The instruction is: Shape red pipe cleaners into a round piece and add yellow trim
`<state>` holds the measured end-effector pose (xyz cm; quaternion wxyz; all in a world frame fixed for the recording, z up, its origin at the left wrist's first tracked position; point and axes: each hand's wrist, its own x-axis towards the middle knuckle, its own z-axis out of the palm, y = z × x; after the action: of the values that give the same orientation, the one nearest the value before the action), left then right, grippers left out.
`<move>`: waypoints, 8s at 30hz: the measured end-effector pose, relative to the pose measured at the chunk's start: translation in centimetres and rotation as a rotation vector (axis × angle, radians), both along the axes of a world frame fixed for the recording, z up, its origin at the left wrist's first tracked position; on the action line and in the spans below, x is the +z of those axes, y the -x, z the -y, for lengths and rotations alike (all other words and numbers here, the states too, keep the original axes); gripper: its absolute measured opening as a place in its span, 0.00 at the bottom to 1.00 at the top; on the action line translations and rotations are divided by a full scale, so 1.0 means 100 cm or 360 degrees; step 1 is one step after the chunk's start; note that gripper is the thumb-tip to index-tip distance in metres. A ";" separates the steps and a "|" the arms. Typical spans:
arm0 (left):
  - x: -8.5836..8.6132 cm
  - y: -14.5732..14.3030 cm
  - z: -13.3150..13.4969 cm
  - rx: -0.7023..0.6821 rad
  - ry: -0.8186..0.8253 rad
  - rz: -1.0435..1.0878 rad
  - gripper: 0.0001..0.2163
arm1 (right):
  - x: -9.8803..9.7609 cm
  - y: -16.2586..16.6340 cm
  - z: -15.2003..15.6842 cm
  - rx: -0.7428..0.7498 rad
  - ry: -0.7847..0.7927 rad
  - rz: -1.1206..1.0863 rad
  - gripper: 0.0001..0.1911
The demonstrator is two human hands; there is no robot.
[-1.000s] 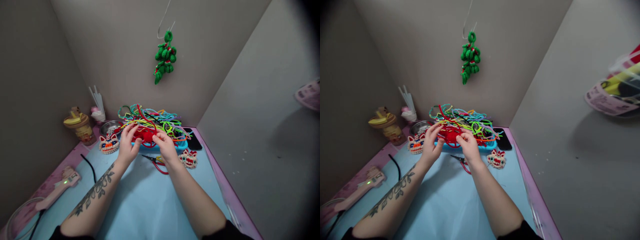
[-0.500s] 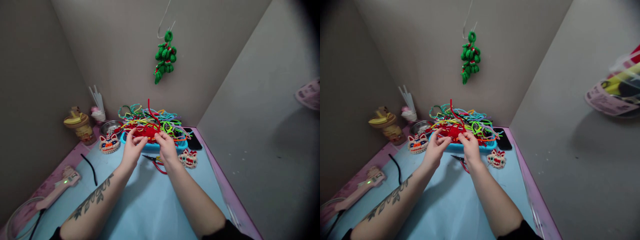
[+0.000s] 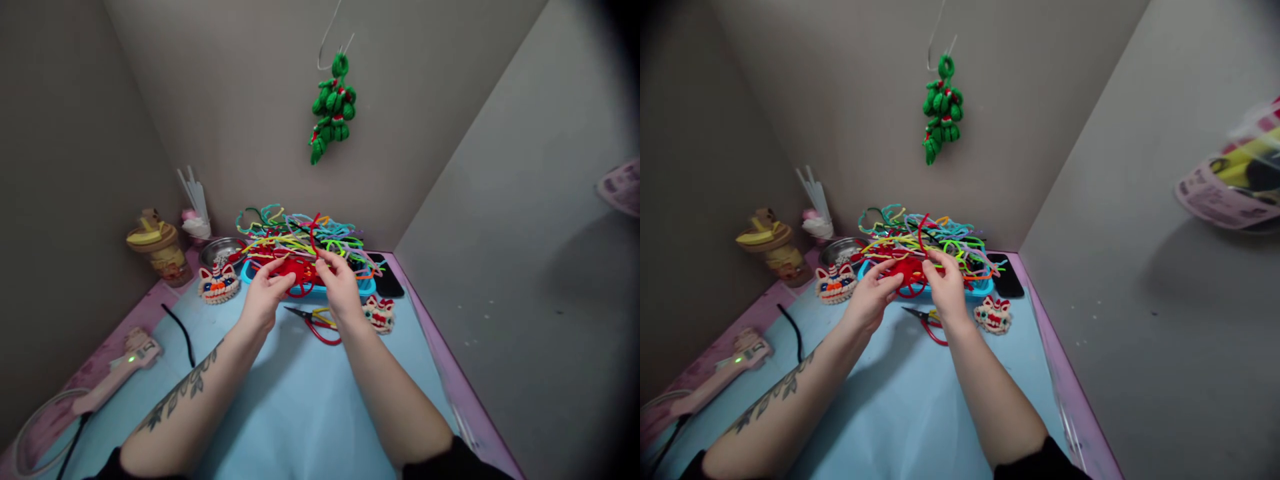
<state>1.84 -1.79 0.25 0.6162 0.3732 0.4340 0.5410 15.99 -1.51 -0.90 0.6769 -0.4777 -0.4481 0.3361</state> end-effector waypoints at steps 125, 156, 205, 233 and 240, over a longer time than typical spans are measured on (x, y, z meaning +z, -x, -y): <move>-0.007 0.001 -0.002 0.0011 -0.0256 -0.0052 0.27 | 0.009 0.006 0.015 -0.0115 -0.0334 0.1234 0.04; 0.000 0.001 0.000 -0.0060 -0.0122 -0.0035 0.17 | -0.009 0.024 0.007 0.0076 -0.0110 0.0210 0.05; 0.003 0.007 -0.002 -0.0482 -0.0403 -0.0373 0.14 | 0.017 -0.006 0.011 0.0473 -0.0005 0.0606 0.06; -0.002 0.013 -0.009 0.0089 -0.0650 -0.0582 0.13 | 0.003 -0.006 -0.004 0.0265 0.0098 0.0116 0.13; -0.002 0.007 -0.004 -0.0038 -0.0569 -0.0551 0.22 | -0.001 0.000 -0.003 0.0281 0.0067 0.0062 0.12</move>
<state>1.15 -1.42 0.04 0.4633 0.5683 0.4261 0.5299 15.98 -1.24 -1.04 0.6256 -0.4567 -0.4944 0.3945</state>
